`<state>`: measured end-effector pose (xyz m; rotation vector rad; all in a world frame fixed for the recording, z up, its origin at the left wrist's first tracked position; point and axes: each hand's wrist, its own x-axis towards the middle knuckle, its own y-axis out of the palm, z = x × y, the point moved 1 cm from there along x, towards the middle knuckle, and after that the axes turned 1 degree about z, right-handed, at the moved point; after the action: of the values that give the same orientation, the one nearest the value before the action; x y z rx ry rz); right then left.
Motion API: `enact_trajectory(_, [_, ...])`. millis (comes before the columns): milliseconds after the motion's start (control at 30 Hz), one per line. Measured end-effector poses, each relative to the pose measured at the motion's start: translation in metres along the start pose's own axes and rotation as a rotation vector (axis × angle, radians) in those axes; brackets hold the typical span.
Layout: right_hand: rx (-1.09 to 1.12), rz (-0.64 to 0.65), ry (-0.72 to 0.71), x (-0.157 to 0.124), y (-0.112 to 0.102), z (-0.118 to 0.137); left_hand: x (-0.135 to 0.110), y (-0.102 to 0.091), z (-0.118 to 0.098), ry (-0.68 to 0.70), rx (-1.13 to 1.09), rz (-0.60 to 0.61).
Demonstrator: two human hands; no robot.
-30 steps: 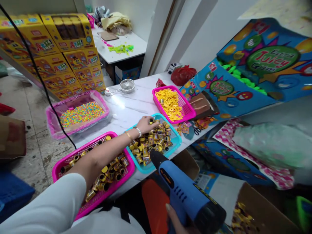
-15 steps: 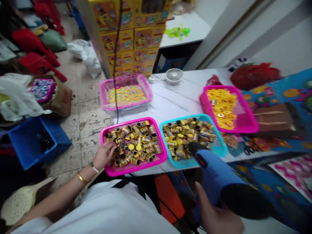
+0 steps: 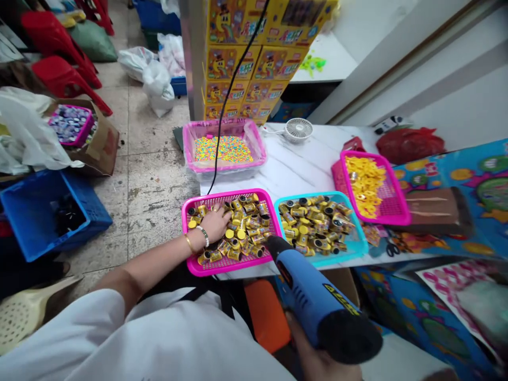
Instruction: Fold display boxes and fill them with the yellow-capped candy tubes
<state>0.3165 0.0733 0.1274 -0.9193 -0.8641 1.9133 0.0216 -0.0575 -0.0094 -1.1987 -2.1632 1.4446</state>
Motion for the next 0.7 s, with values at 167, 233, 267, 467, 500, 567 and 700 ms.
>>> enact_trajectory(167, [-0.048,-0.048,0.123,-0.008,-0.009,-0.011,-0.022,0.006,0.0,-0.004,0.013,0.078])
enact_trajectory(233, [-0.016,-0.011,0.151,-0.007,-0.011,-0.011,-0.011,0.003,-0.001,-0.038,0.005,0.063])
enact_trajectory(267, [0.007,0.008,0.15,-0.005,-0.011,-0.01,-0.002,0.001,-0.004,-0.053,0.0,0.05])
enact_trajectory(467, [0.11,0.098,0.245,0.002,-0.005,0.001,0.026,0.008,-0.045,-0.074,0.034,0.092])
enact_trajectory(500, [0.134,0.069,0.229,0.004,-0.005,0.001,0.022,0.01,-0.05,-0.064,0.045,0.11])
enact_trajectory(567, [0.175,0.014,0.189,0.01,-0.007,-0.002,0.013,0.013,-0.053,-0.048,0.056,0.138])
enact_trajectory(700, [0.188,-0.004,0.184,0.025,-0.013,-0.017,0.017,0.01,-0.041,-0.067,0.044,0.179])
